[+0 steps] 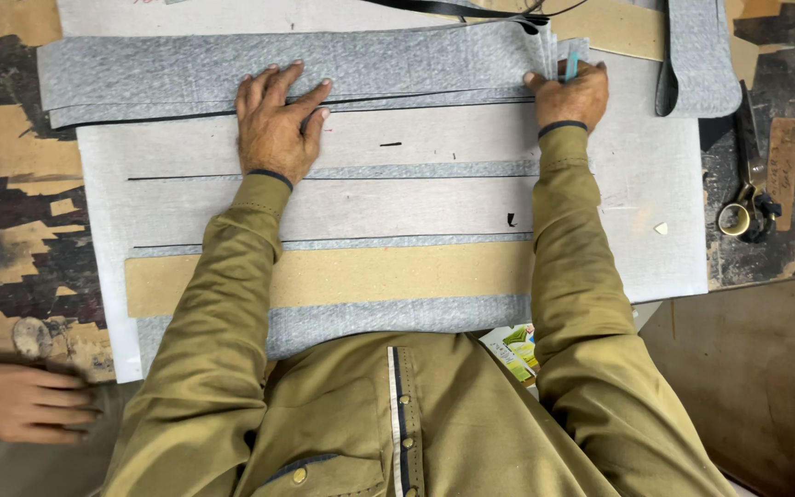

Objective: The person uses a cardboard template and a utility knife to cut multiple strips from a gray fabric roll. They then handle black fabric pieces, rolling them and securing them with a strap, before writing on the bundle with a marker.

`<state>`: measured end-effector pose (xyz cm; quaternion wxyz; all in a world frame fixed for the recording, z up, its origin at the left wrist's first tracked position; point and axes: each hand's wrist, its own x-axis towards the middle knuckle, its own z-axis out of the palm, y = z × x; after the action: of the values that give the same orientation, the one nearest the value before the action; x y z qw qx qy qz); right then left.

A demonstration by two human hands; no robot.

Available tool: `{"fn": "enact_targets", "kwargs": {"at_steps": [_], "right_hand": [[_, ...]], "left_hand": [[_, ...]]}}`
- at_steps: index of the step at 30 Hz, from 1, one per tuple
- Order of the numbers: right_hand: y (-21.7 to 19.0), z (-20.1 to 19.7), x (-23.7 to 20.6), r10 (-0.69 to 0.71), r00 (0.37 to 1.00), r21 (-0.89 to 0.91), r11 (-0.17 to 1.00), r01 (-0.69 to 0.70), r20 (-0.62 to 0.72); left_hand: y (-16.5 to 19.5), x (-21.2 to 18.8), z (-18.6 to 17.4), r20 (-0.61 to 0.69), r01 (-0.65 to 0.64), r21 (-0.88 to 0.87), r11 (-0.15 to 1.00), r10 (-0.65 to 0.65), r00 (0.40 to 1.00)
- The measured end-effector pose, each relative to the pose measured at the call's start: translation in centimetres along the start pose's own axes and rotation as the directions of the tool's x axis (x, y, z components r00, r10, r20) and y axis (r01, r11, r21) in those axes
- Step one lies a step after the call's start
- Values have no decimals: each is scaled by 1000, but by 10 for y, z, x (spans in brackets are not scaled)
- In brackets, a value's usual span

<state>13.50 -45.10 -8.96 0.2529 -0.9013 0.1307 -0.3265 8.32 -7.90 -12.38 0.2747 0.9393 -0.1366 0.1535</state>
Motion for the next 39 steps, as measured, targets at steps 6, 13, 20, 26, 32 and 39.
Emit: {"fn": "enact_targets", "kwargs": {"at_steps": [6, 13, 20, 26, 32, 39], "right_hand": [[-13, -7, 7, 360, 912, -25, 932, -362, 197], [-37, -7, -65, -339, 941, -82, 938, 337, -2], [-49, -3, -110, -439, 870, 141, 898, 416, 225], [-41, 5, -113, -449, 857, 88, 893, 442, 253], [-40, 6, -115, -449, 861, 82, 893, 443, 240], [-49, 1, -122, -455, 853, 155, 890, 428, 256]], "left_hand": [[3, 2, -1, -4, 9, -6, 1000, -9, 1000], [-3, 1, 6, -7, 1, -5, 1000, -1, 1000], [-13, -3, 17, -14, -2, -2, 1000, 2, 1000], [-13, -1, 18, -8, 1, 5, 1000, -1, 1000], [-12, -1, 20, -19, -7, 1, 1000, 7, 1000], [-7, -4, 16, -26, 9, 0, 1000, -9, 1000]]}}
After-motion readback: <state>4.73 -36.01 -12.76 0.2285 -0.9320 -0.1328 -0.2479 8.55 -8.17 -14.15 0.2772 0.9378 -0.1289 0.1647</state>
